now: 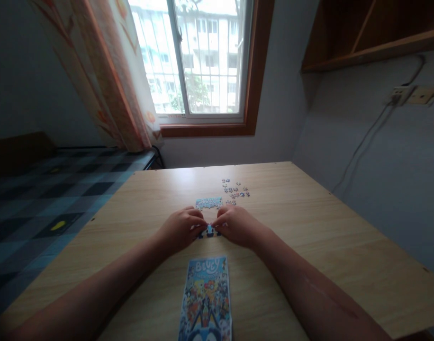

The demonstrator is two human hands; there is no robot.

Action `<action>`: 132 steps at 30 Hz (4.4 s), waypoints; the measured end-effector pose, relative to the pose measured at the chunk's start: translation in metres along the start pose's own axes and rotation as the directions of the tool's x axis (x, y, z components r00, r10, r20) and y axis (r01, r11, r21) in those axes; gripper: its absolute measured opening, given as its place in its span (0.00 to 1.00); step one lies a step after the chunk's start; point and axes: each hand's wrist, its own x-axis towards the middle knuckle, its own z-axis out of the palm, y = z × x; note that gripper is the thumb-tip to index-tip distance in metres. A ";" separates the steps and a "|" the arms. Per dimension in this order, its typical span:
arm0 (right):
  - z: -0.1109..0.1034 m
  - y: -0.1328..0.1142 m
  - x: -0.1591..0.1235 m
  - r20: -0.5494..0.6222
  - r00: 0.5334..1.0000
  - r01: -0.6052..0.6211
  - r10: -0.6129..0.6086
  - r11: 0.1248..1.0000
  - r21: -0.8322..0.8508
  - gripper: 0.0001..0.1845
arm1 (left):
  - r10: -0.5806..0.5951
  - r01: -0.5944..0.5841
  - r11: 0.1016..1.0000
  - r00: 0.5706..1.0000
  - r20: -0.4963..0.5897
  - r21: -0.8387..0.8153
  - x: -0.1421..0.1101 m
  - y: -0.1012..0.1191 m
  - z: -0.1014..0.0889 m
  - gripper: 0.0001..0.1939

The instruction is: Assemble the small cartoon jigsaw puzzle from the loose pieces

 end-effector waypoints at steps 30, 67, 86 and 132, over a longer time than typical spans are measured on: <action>-0.015 0.062 -0.011 -0.591 0.766 -0.312 0.252 0.950 0.001 0.09 | -0.414 0.374 0.909 0.857 -0.309 -0.182 0.005 -0.035 0.001 0.07; 0.000 0.109 -0.006 -0.612 0.562 -0.565 0.557 0.798 0.208 0.31 | -0.515 0.470 0.857 0.794 -0.322 -0.211 0.000 -0.045 -0.006 0.10; -0.006 0.064 -0.003 -0.328 0.672 -0.730 0.664 0.669 -0.140 0.17 | -0.522 0.472 0.852 0.802 -0.291 -0.225 0.001 -0.046 -0.006 0.09; -0.033 0.040 -0.013 -0.086 0.754 -0.652 0.652 0.726 -0.219 0.07 | -0.481 0.429 0.874 0.831 -0.279 -0.230 0.000 -0.044 -0.007 0.09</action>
